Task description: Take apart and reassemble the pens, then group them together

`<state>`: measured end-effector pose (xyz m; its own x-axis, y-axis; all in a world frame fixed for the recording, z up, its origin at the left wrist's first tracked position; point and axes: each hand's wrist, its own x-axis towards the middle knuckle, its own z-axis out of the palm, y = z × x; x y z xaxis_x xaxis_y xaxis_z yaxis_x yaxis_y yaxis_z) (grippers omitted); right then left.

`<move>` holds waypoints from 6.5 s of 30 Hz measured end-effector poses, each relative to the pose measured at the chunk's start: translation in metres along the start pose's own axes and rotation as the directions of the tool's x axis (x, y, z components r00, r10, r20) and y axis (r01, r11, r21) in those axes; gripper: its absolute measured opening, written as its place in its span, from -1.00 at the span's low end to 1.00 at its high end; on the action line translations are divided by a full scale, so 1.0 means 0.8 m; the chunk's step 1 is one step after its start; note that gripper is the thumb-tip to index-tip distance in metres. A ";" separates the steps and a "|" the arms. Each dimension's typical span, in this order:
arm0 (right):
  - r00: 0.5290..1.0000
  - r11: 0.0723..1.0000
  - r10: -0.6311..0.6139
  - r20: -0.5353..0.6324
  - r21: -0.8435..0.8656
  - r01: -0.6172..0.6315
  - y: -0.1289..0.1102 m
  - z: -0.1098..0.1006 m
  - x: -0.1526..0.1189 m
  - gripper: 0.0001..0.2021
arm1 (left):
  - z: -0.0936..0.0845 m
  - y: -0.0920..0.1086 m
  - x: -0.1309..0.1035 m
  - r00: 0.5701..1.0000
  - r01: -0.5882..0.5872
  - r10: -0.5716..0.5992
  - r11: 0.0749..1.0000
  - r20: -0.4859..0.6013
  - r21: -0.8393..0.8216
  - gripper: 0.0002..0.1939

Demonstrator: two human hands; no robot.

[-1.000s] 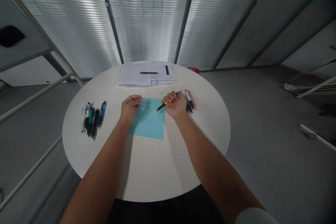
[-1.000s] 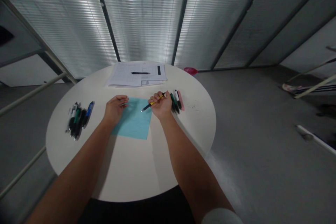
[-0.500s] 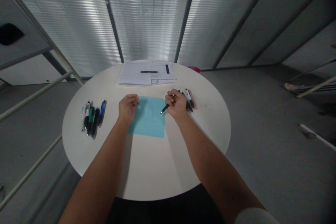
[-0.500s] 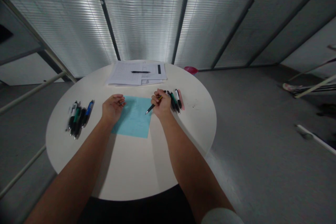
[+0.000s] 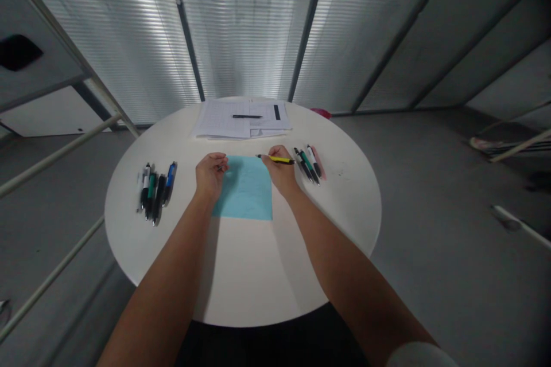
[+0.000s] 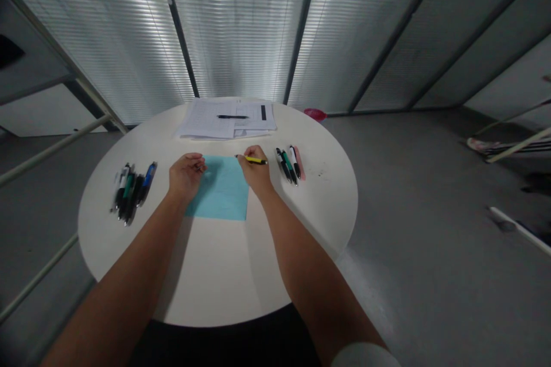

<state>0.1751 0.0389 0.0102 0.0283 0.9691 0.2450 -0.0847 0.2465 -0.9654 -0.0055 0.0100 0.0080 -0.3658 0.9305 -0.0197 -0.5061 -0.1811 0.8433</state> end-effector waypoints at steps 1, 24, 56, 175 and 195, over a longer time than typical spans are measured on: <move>1.000 0.999 -0.023 0.012 -0.037 0.024 0.001 0.000 -0.002 -0.82 | 0.000 0.000 0.000 1.000 -0.003 0.003 1.000 -0.001 0.001 -0.91; 0.970 0.784 0.039 0.238 -0.609 0.119 -0.007 -0.002 -0.012 -0.74 | 0.002 -0.002 -0.001 1.000 -0.007 0.008 1.000 0.017 -0.021 -0.90; 0.999 0.997 0.045 -0.002 -0.066 -0.045 0.012 -0.002 0.009 -0.59 | 0.003 -0.009 0.006 0.996 -0.062 0.069 0.991 -0.056 0.118 -0.83; 0.917 0.629 -0.067 0.394 -0.696 0.345 0.021 -0.012 0.006 -0.76 | -0.012 0.010 -0.014 0.832 0.135 0.546 -0.027 -0.098 0.991 -0.76; 0.917 0.633 -0.048 0.397 -0.698 0.335 0.023 -0.012 0.007 -0.75 | -0.024 0.011 -0.014 0.837 0.081 0.538 0.049 -0.095 0.995 -0.71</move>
<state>0.1831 0.0486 -0.0070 -0.3650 0.8792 0.3062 0.6511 0.4761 -0.5911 -0.0211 -0.0078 0.0057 -0.6530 0.6513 0.3865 0.7229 0.3837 0.5747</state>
